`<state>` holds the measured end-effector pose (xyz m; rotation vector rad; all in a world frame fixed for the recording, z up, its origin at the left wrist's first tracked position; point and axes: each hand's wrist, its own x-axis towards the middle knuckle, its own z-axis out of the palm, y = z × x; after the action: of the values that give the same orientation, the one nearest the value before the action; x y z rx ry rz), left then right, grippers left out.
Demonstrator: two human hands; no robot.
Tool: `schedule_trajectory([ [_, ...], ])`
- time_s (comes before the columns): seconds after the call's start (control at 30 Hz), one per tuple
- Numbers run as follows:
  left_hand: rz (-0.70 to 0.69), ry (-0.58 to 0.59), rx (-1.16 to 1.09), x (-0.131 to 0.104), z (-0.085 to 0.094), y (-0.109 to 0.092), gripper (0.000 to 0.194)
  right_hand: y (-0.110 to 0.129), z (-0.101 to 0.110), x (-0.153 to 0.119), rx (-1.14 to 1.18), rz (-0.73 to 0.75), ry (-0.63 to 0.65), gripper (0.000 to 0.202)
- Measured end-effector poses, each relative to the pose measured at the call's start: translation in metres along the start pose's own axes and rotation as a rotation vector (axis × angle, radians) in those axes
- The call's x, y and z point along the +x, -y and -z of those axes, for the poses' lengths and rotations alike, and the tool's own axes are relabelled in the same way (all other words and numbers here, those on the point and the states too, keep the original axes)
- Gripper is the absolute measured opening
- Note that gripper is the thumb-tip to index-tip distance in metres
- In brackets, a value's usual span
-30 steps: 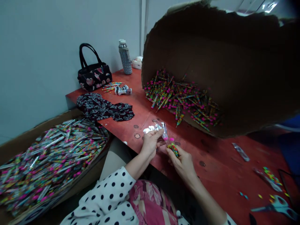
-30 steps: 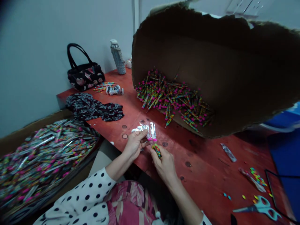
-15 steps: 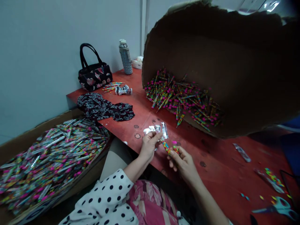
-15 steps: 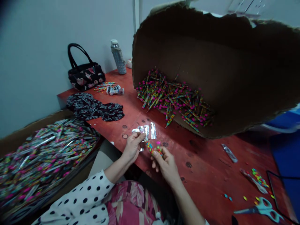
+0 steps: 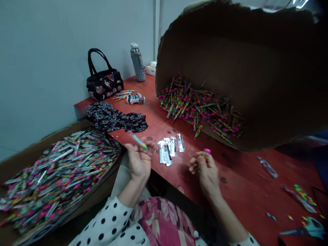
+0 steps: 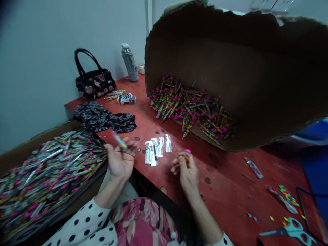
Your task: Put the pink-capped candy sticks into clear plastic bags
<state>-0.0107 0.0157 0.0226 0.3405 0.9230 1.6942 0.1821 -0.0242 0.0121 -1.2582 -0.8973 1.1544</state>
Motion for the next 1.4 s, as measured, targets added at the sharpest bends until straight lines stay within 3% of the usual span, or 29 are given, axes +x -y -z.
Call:
schedule_trajectory([
  [0.03, -0.06, -0.011, 0.031, 0.004, 0.003, -0.003, 0.061, -0.001, 0.006, 0.002, -0.004, 0.053, -0.066, 0.022],
  [0.1, -0.162, 0.097, 0.29, 0.008, 0.001, 0.0, 0.056, -0.005, 0.016, 0.005, -0.051, 0.129, -0.149, 0.022],
  [0.2, -0.378, 0.448, 0.944, 0.011, -0.016, 0.025, 0.038, -0.013, 0.024, 0.007, -0.155, 0.101, -0.127, 0.023],
  [0.27, -0.542, 0.609, 1.335, 0.013, -0.03, 0.047, 0.033, -0.016, 0.025, 0.007, -0.186, 0.041, -0.075, 0.024],
  [0.37, -0.681, 0.685, 1.698, 0.02, -0.042, 0.072, 0.022, -0.016, 0.023, 0.008, -0.167, -0.011, -0.025, 0.025],
  [0.43, -0.723, 0.708, 1.779, 0.025, -0.043, 0.08, 0.016, -0.012, 0.023, 0.012, -0.17, -0.015, -0.005, 0.025],
  [0.57, -0.801, 0.723, 1.767, 0.028, -0.038, 0.084, 0.016, -0.005, 0.021, 0.032, -0.228, -0.029, 0.045, 0.026],
  [0.73, -0.8, 0.723, 1.713, 0.024, -0.038, 0.082, 0.015, -0.003, 0.014, 0.056, -0.172, -0.068, 0.05, 0.028],
  [0.97, -0.837, 0.73, 1.696, 0.026, -0.037, 0.086, 0.019, -0.01, 0.008, 0.065, -0.173, -0.09, 0.041, 0.031],
  [1.13, -0.873, 0.751, 1.501, 0.017, -0.04, 0.073, 0.019, -0.006, 0.002, 0.077, -0.138, -0.185, 0.065, 0.037],
  [1.23, -0.762, 0.815, 1.301, 0.008, -0.042, 0.06, 0.017, 0.001, -0.003, 0.081, -0.069, -0.208, 0.084, 0.038],
  [1.4, -0.283, 0.628, 0.99, 0.004, -0.035, 0.051, 0.026, 0.017, -0.011, 0.077, -0.013, -0.185, 0.107, 0.036],
])
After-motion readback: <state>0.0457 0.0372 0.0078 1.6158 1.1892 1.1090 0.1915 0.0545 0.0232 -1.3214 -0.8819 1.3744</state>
